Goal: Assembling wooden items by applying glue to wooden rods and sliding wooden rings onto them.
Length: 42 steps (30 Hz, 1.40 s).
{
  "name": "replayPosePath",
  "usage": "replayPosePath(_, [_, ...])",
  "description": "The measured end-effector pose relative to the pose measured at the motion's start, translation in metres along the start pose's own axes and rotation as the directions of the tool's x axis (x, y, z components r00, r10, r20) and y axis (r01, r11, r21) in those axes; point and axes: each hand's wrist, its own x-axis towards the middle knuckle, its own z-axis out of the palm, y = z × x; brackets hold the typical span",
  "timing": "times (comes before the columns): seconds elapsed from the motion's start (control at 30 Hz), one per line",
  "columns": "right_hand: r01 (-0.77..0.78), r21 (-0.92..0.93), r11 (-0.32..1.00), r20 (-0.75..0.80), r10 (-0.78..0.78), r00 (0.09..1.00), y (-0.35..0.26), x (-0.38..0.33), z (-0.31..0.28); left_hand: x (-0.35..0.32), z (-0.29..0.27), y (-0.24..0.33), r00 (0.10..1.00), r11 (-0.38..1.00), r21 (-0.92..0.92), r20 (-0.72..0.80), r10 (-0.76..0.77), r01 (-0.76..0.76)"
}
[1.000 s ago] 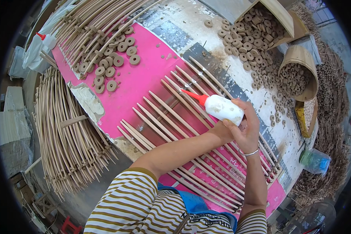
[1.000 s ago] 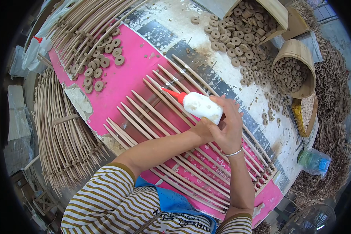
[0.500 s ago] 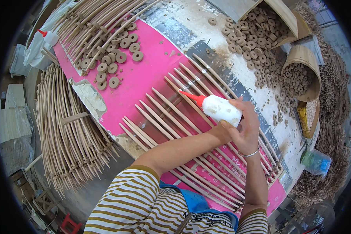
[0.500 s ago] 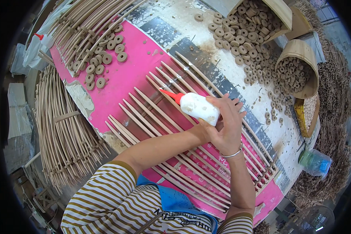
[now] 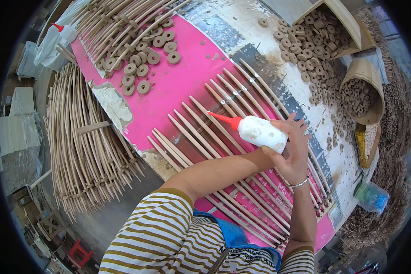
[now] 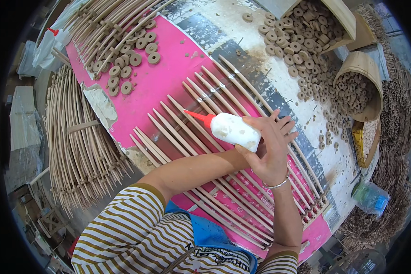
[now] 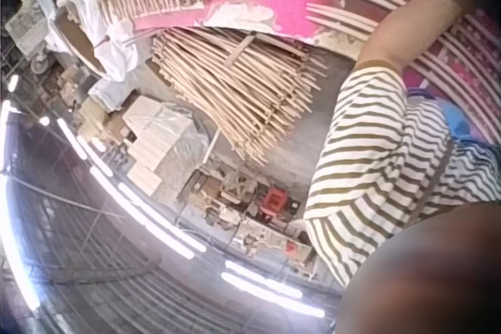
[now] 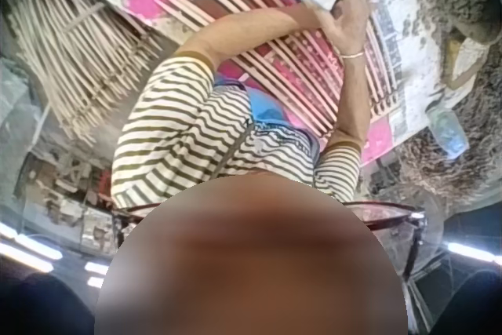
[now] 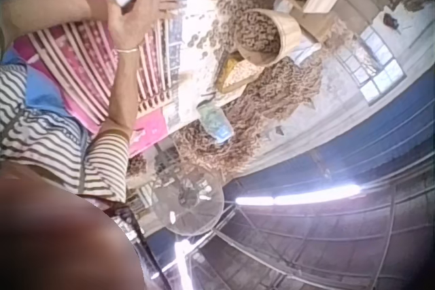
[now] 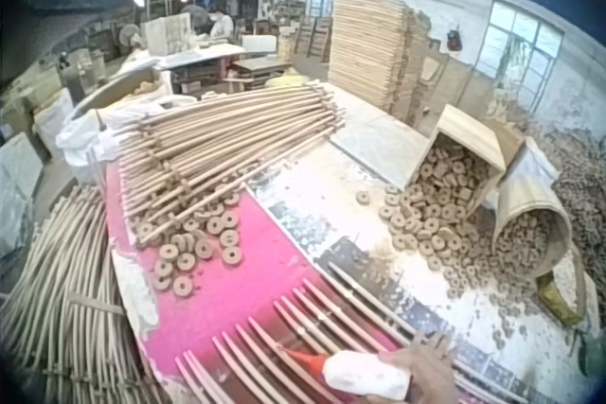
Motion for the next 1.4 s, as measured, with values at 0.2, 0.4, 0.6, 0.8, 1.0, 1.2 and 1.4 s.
replayPosePath(0.2, [-0.017,0.014,1.000,0.048,0.016,0.999,0.006,-0.001,0.004,-0.003,0.000,0.011,0.972,0.972,-0.098,-0.076,-0.223,0.215])
replayPosePath(0.4, [-0.023,0.032,0.999,0.011,0.022,1.000,0.000,-0.002,0.001,-0.001,0.012,0.021,0.891,0.889,-0.216,-0.127,-0.437,0.405])
replayPosePath(0.6, [0.035,0.048,0.998,0.066,-0.039,0.997,-0.001,0.004,0.010,-0.006,0.011,0.037,0.765,0.757,-0.337,-0.141,-0.628,0.559])
replayPosePath(0.8, [0.027,0.042,0.999,0.059,-0.029,0.998,-0.003,0.006,0.014,0.018,0.042,0.027,0.601,0.583,-0.464,-0.127,-0.789,0.667])
replayPosePath(1.0, [-0.010,0.128,0.992,0.050,0.003,0.999,0.000,0.000,0.010,-0.010,0.059,-0.052,0.941,0.795,-0.544,-0.027,-0.338,0.270])
replayPosePath(1.2, [0.065,0.095,0.993,0.080,-0.072,0.994,-0.009,0.010,0.025,-0.016,0.043,-0.120,0.947,0.820,-0.518,0.053,0.317,-0.245])
replayPosePath(1.4, [0.033,0.099,0.995,0.109,-0.044,0.993,-0.011,0.011,0.026,-0.022,0.047,-0.132,0.969,0.894,-0.442,0.179,0.171,-0.076])
